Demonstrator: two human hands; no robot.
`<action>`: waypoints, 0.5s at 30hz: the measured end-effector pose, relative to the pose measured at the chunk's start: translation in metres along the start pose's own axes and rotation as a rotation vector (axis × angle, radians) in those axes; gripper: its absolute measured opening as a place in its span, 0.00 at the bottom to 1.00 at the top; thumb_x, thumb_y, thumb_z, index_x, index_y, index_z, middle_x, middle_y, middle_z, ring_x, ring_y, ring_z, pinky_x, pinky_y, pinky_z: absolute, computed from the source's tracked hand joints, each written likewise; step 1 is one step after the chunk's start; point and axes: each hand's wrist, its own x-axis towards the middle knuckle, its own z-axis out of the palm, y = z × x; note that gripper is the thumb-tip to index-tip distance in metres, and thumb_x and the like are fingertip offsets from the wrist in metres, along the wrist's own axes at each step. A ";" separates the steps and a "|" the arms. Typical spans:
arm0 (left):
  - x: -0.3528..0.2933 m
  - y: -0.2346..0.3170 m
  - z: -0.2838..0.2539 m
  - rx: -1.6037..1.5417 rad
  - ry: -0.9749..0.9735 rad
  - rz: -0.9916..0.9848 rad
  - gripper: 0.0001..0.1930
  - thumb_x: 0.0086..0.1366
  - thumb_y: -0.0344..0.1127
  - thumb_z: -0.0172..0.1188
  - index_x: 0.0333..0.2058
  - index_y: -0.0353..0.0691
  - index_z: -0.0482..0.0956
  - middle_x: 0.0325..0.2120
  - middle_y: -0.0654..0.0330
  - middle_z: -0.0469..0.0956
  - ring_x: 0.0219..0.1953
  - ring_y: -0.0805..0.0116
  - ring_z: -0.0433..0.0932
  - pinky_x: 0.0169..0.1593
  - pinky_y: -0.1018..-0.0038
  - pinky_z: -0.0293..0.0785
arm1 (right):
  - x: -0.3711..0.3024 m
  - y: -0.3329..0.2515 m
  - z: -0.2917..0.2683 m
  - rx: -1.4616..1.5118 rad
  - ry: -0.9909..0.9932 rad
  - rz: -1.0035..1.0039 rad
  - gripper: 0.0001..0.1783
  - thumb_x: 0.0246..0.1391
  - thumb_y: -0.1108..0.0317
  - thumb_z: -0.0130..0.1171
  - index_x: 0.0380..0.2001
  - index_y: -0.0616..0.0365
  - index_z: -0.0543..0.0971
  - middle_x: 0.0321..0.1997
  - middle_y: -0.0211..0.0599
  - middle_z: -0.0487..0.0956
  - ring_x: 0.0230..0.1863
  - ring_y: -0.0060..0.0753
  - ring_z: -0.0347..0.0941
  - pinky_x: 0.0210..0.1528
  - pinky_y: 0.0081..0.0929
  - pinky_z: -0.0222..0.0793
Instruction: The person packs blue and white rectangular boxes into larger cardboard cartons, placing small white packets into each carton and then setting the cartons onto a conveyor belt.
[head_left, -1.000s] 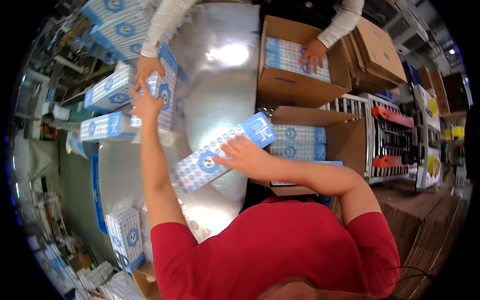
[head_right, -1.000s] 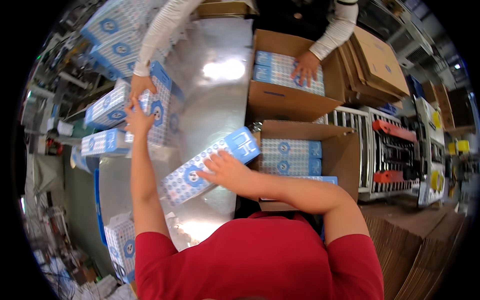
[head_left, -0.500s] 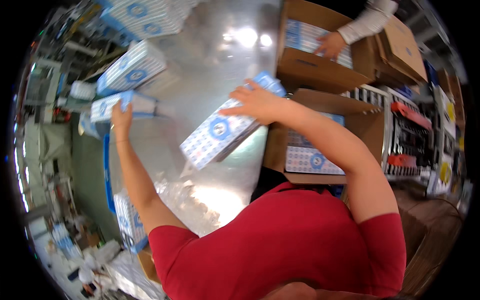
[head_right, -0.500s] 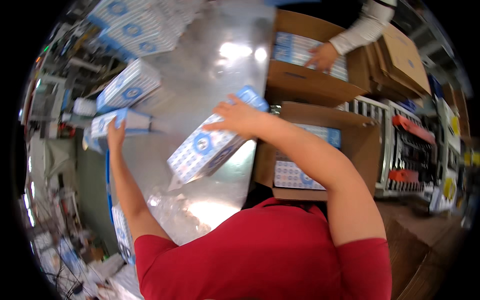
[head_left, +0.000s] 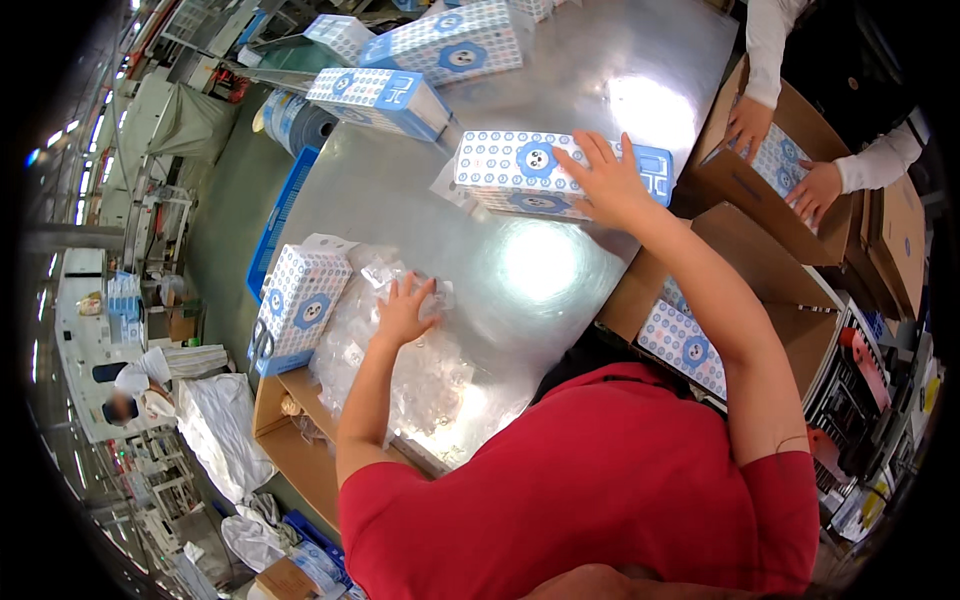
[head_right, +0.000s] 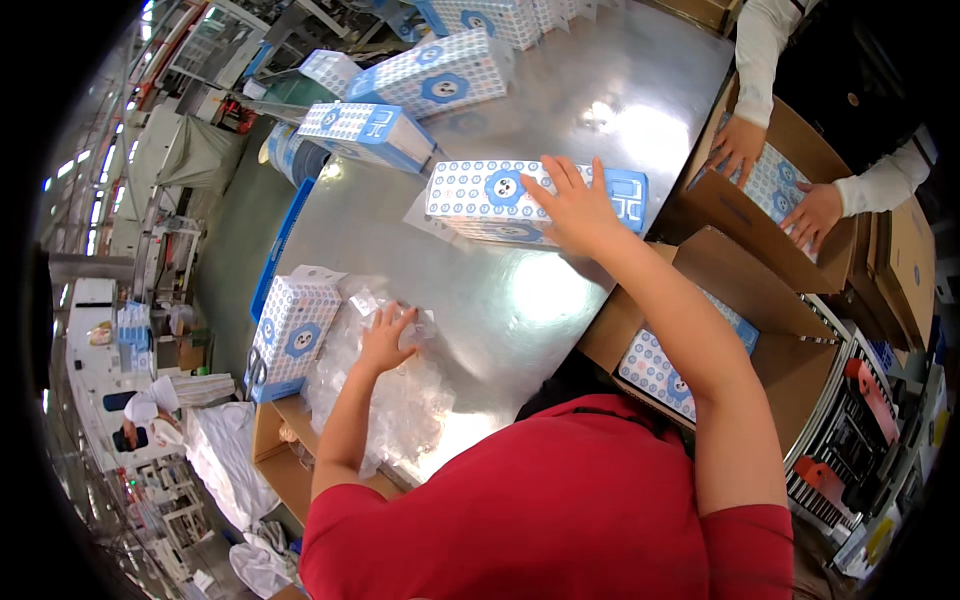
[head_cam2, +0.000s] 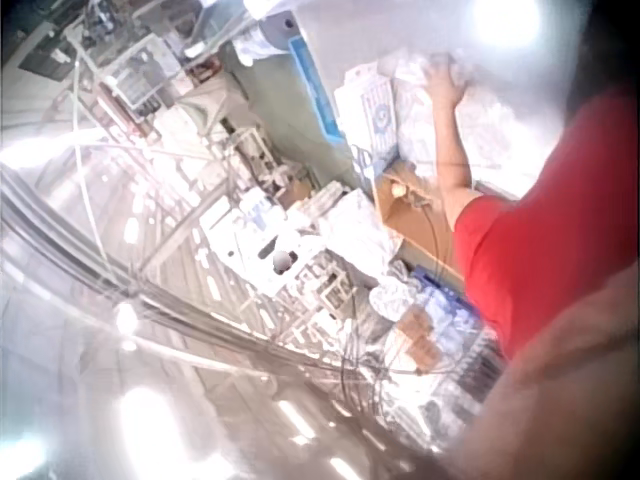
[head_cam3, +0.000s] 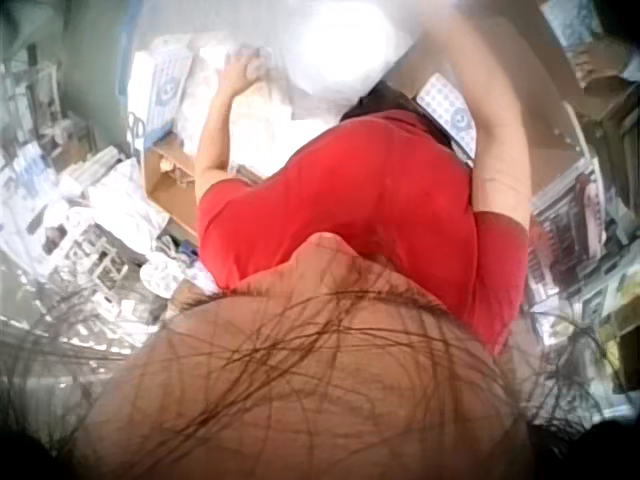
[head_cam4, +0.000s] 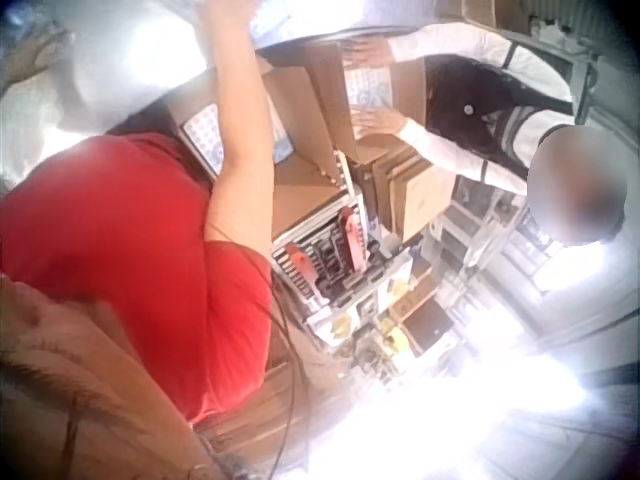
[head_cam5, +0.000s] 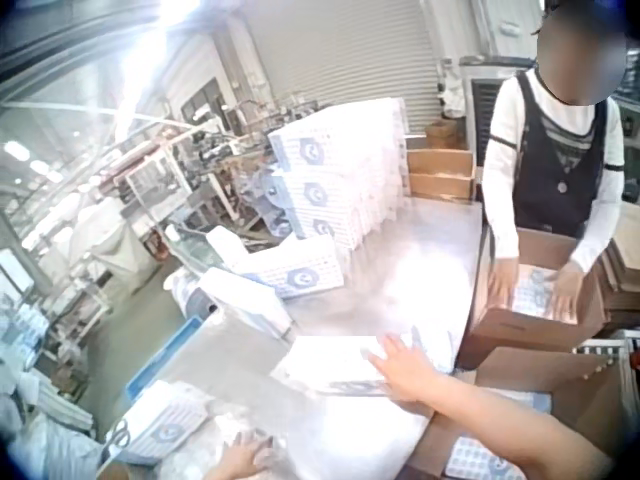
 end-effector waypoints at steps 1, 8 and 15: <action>-0.003 -0.023 0.029 -0.104 0.030 0.011 0.21 0.54 0.38 0.60 0.49 0.51 0.72 0.52 0.49 0.68 0.54 0.51 0.66 0.53 0.60 0.66 | -0.003 -0.007 -0.003 0.008 0.016 -0.039 0.42 0.42 0.61 0.64 0.61 0.42 0.58 0.62 0.46 0.57 0.65 0.46 0.50 0.61 0.63 0.41; -0.039 -0.068 -0.001 -0.906 0.603 -0.152 0.17 0.62 0.28 0.50 0.50 0.37 0.70 0.39 0.53 0.77 0.43 0.61 0.77 0.42 0.69 0.76 | -0.073 -0.022 -0.027 0.633 -0.120 -0.152 0.22 0.48 0.69 0.56 0.49 0.57 0.72 0.50 0.43 0.72 0.50 0.43 0.68 0.54 0.38 0.63; -0.021 0.166 -0.091 -2.074 -0.129 -0.076 0.18 0.64 0.35 0.51 0.51 0.36 0.67 0.34 0.55 0.77 0.36 0.62 0.79 0.37 0.67 0.80 | -0.105 -0.083 -0.046 1.551 -0.082 0.232 0.21 0.50 0.73 0.57 0.49 0.61 0.69 0.42 0.35 0.73 0.39 0.22 0.71 0.37 0.20 0.69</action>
